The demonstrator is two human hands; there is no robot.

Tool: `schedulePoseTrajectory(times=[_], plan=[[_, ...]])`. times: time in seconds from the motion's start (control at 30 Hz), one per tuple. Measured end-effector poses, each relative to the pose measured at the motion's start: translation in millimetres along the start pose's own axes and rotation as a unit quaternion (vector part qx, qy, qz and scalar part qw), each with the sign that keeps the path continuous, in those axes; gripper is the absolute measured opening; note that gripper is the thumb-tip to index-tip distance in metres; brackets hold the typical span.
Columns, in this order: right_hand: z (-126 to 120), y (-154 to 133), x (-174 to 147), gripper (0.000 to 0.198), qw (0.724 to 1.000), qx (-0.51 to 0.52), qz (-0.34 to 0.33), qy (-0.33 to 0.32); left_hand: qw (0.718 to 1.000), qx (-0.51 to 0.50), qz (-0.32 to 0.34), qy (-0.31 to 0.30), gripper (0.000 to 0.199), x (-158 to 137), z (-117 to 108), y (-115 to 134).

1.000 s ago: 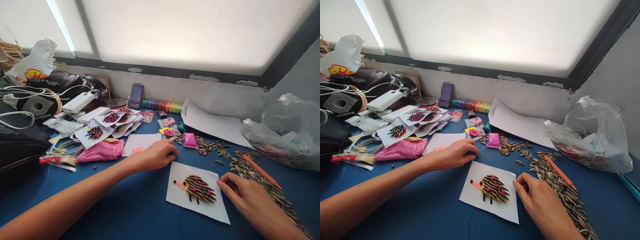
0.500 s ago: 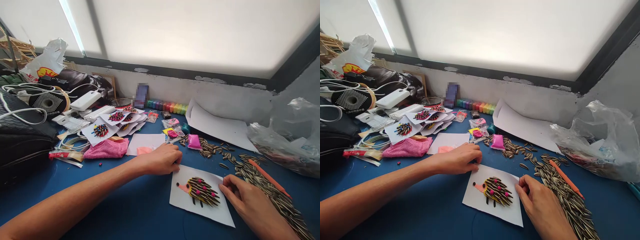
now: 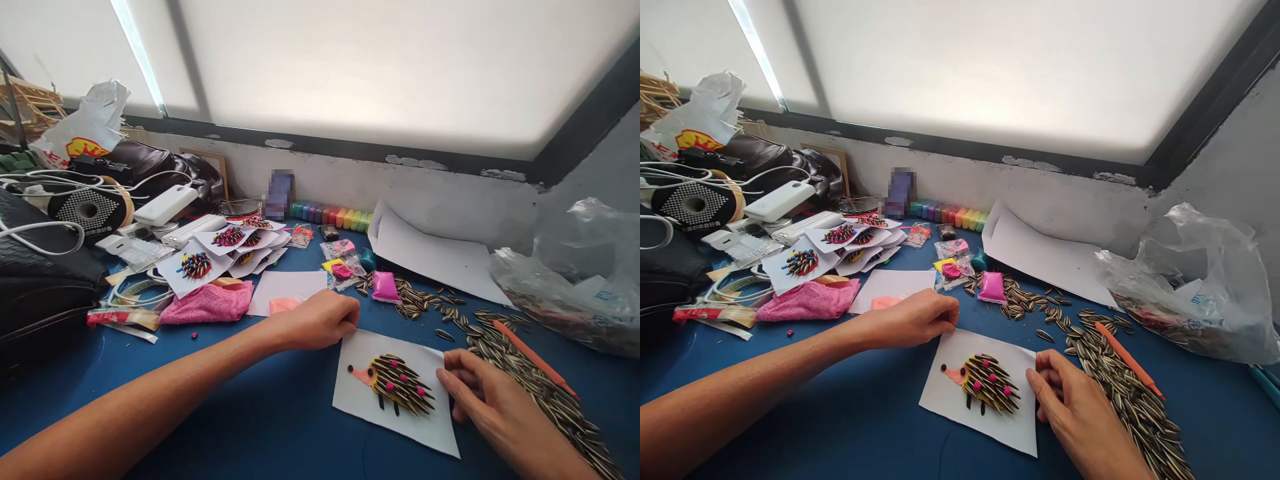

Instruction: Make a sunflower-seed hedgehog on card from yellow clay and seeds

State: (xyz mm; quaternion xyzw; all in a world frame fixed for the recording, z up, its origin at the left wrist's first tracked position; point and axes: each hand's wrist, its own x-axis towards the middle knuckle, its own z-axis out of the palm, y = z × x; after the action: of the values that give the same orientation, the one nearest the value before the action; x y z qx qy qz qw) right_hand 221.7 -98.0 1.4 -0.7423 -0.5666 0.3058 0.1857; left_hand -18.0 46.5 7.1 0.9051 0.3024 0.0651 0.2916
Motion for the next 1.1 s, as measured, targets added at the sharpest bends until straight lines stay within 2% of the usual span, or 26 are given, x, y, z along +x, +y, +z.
schedulePoseTrajectory(times=[0.1, 0.27, 0.4, 0.53, 0.63, 0.77, 0.9, 0.93, 1.0, 1.1], plan=[[0, 1, 2, 0.039, 0.999, 0.015, 0.003, -0.042, 1.0, -0.018, -0.004, 0.003, 0.014, 1, 2, -2], [-1, -1, -1, 0.04, 0.998, 0.022, 0.038, -0.046, 0.999, -0.054, -0.003, 0.003, 0.016, 3, 5, -6], [1, -3, -3, 0.034, 0.989, 0.089, 0.062, -0.102, 0.996, -0.095, -0.001, -0.005, 0.021, 3, 5, -4], [2, -14, -2, 0.045, 0.973, 0.17, 0.09, -0.129, 0.988, -0.156, -0.004, -0.008, 0.023, 3, 2, -1], [0, -26, -3, 0.049, 0.972, 0.173, 0.119, -0.1, 0.977, -0.213, -0.007, -0.003, 0.021, 3, 0, 0], [-7, -29, -6, 0.053, 0.98, 0.151, 0.127, -0.021, 0.953, -0.303, -0.016, 0.018, 0.018, 6, 1, -2], [-15, -11, -7, 0.058, 0.987, 0.118, 0.1, 0.051, 0.929, -0.363, -0.034, 0.069, 0.037, 13, 8, -9], [-16, -5, -6, 0.058, 0.987, 0.124, 0.093, 0.051, 0.926, -0.367, -0.038, 0.083, 0.039, 15, 11, -12], [-17, 7, -4, 0.056, 0.983, 0.139, 0.085, 0.084, 0.926, -0.36, -0.041, 0.106, 0.037, 18, 17, -16], [-15, 22, 1, 0.053, 0.974, 0.185, 0.061, 0.112, 0.941, -0.312, -0.026, 0.128, 0.033, 19, 29, -17]])
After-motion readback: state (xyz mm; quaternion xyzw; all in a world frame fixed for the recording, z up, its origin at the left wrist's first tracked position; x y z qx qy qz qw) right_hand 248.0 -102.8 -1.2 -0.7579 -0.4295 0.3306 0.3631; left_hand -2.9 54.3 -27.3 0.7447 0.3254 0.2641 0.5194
